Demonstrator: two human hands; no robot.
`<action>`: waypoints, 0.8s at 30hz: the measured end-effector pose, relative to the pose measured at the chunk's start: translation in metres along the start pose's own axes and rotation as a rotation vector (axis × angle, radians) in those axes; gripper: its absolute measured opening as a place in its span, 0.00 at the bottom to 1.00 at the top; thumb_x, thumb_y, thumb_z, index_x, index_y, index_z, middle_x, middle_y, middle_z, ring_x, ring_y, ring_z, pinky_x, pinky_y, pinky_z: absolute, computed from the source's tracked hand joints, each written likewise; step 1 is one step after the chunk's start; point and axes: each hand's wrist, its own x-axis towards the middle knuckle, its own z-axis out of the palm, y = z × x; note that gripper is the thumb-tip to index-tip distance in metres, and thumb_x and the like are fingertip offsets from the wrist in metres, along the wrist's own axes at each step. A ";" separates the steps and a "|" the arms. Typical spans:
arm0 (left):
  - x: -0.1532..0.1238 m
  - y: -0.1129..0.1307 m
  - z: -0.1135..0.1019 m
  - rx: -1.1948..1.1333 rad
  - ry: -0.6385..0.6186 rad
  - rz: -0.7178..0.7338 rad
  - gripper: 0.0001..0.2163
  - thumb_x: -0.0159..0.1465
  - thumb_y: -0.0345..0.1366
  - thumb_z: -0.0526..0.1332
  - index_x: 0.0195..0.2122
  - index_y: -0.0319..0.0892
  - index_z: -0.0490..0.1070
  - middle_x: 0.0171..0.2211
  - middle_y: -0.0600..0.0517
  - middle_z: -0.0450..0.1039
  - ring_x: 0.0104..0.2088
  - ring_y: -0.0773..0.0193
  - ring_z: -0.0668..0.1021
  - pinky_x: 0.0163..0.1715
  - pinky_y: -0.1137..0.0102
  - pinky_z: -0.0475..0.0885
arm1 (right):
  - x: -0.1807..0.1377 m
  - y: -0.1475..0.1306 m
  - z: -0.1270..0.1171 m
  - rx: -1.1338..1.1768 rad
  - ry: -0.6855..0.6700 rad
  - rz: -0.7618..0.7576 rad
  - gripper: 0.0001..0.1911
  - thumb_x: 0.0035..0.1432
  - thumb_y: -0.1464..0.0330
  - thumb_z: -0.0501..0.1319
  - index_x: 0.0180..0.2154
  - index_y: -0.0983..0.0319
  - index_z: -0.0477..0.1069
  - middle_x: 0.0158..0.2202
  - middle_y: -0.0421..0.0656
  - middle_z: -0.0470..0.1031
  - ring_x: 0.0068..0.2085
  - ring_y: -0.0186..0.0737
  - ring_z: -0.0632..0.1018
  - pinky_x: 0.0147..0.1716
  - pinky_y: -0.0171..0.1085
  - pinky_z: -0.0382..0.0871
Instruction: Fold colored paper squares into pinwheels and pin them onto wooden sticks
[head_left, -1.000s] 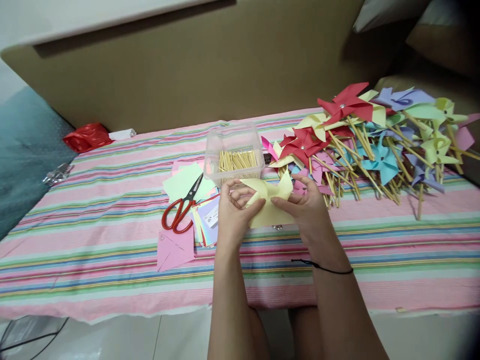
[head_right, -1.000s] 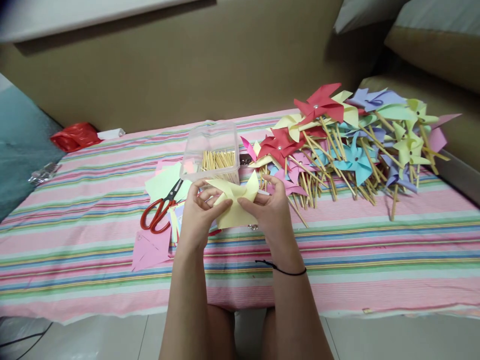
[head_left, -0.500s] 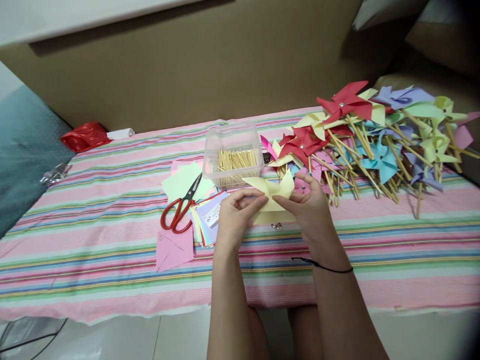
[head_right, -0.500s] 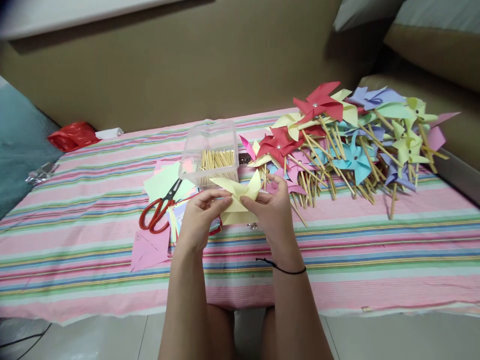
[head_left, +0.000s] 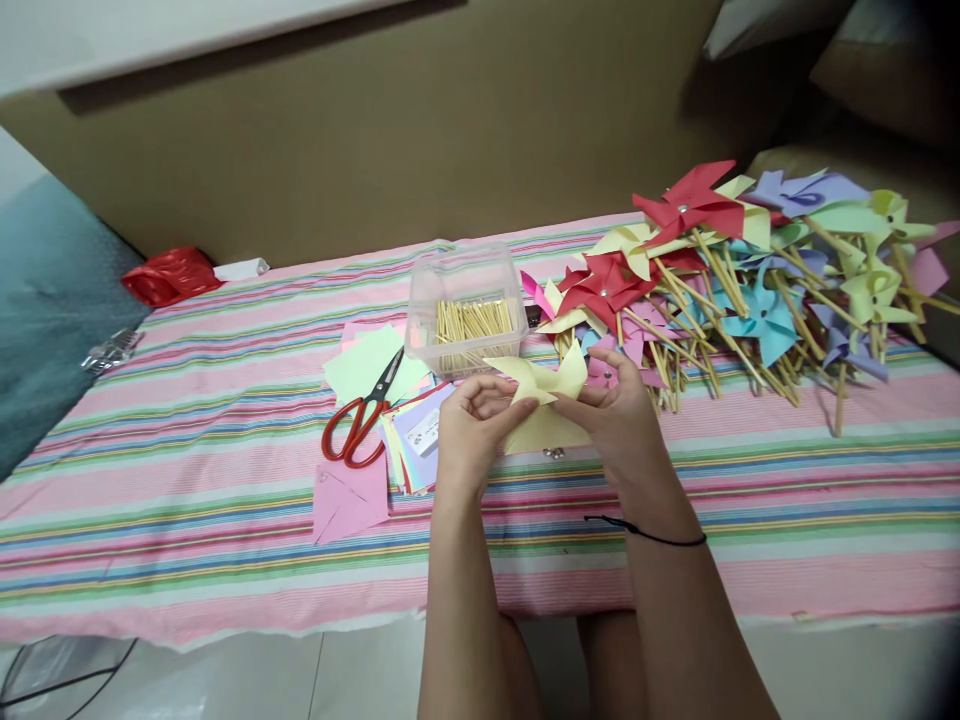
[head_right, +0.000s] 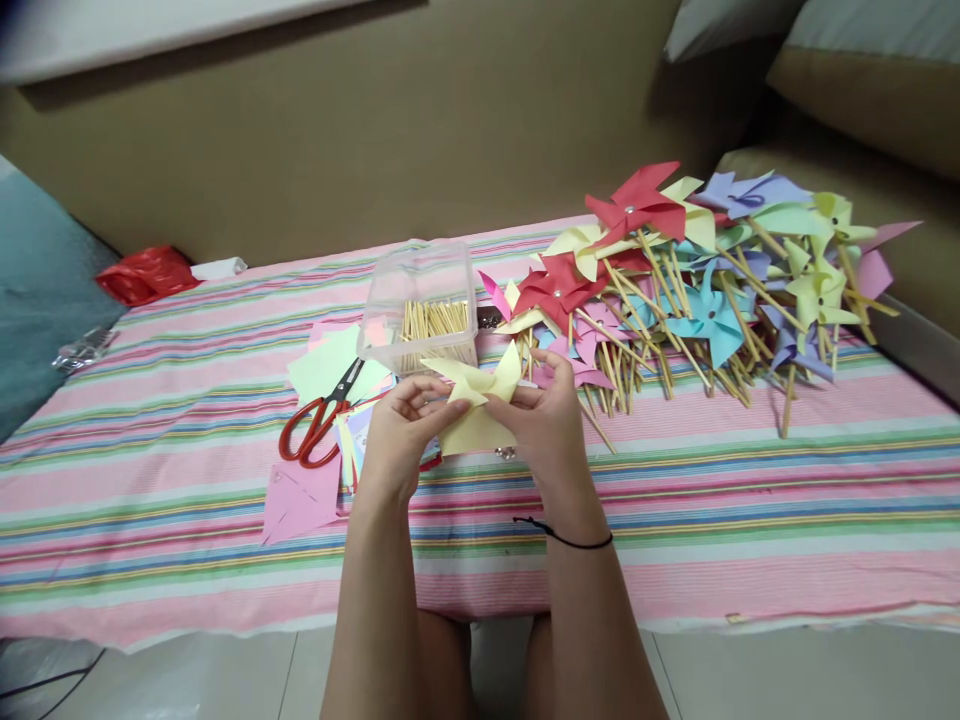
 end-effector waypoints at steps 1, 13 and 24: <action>0.000 -0.001 0.001 0.009 0.008 0.002 0.14 0.44 0.33 0.73 0.28 0.40 0.70 0.26 0.54 0.75 0.27 0.69 0.77 0.29 0.74 0.71 | 0.000 0.000 0.000 -0.001 -0.007 -0.005 0.44 0.32 0.63 0.76 0.50 0.57 0.57 0.28 0.42 0.80 0.30 0.50 0.82 0.29 0.47 0.79; -0.002 0.002 0.004 -0.014 0.085 -0.113 0.18 0.42 0.37 0.75 0.29 0.41 0.67 0.21 0.54 0.76 0.19 0.68 0.75 0.19 0.75 0.68 | -0.002 -0.001 0.002 0.015 -0.054 0.009 0.41 0.34 0.65 0.76 0.49 0.56 0.59 0.28 0.41 0.81 0.31 0.50 0.83 0.31 0.48 0.79; 0.001 -0.004 0.010 0.031 0.135 0.000 0.18 0.44 0.37 0.74 0.30 0.42 0.66 0.21 0.54 0.76 0.20 0.67 0.77 0.22 0.75 0.70 | -0.002 -0.002 0.002 0.005 -0.041 0.005 0.39 0.36 0.65 0.75 0.49 0.56 0.59 0.28 0.40 0.81 0.33 0.50 0.83 0.35 0.49 0.79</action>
